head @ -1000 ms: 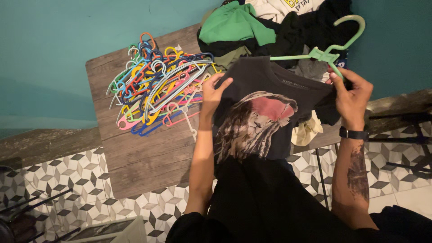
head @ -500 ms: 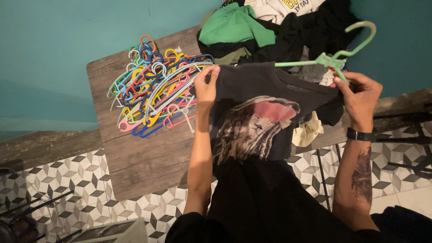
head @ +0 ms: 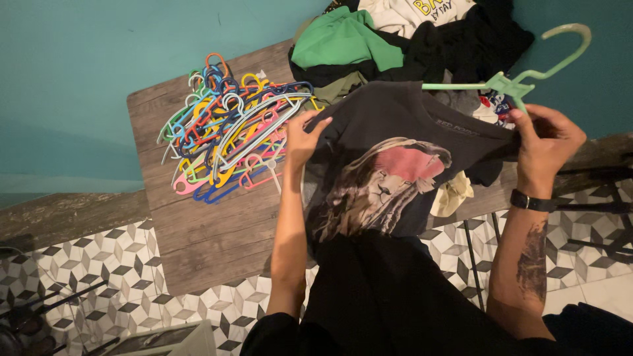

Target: The person picks up t-shirts from a pile on a table, places each on a plastic hanger, and hangs them on a metal clothing rack. The person repeats this process for several shirts, including a black graphic tee, a black Adidas tee, a gray tee, and a black Harley-Davidson tee.

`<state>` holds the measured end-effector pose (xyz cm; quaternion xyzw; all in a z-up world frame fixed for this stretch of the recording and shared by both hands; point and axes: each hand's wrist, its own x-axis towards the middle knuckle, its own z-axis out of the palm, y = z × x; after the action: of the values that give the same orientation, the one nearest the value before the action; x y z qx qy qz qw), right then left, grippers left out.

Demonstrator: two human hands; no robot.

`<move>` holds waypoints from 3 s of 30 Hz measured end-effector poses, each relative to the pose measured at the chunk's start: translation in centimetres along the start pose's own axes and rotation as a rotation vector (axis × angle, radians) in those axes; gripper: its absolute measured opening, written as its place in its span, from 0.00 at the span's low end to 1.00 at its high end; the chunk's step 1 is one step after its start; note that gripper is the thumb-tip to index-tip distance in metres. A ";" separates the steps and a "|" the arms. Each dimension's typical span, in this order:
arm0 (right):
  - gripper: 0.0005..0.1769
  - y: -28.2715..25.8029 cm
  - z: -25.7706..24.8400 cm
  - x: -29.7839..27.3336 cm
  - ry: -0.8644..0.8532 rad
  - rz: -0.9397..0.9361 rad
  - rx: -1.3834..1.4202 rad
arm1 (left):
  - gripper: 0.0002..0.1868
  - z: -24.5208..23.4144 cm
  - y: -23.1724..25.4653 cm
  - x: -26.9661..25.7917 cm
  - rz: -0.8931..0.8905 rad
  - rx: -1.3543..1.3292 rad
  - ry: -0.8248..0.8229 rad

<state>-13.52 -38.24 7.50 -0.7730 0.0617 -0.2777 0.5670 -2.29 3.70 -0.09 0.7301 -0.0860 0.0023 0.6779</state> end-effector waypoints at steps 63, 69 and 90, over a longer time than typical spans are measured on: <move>0.12 -9.7 0.6 -5.3 -0.157 -0.069 -0.411 | 0.08 6.6 13.3 -2.1 0.475 0.485 -0.043; 0.08 -8.0 1.4 -5.7 -0.064 -0.201 -0.404 | 0.08 6.1 13.9 -2.0 0.462 0.503 -0.090; 0.06 -6.1 -3.1 -5.1 0.168 -0.242 -0.430 | 0.11 2.0 -2.6 -3.8 0.135 0.215 -0.006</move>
<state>-20.64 -36.60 11.85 -0.8518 0.0734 -0.3872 0.3452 -5.93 2.34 -3.29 0.7912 -0.1359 0.0550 0.5938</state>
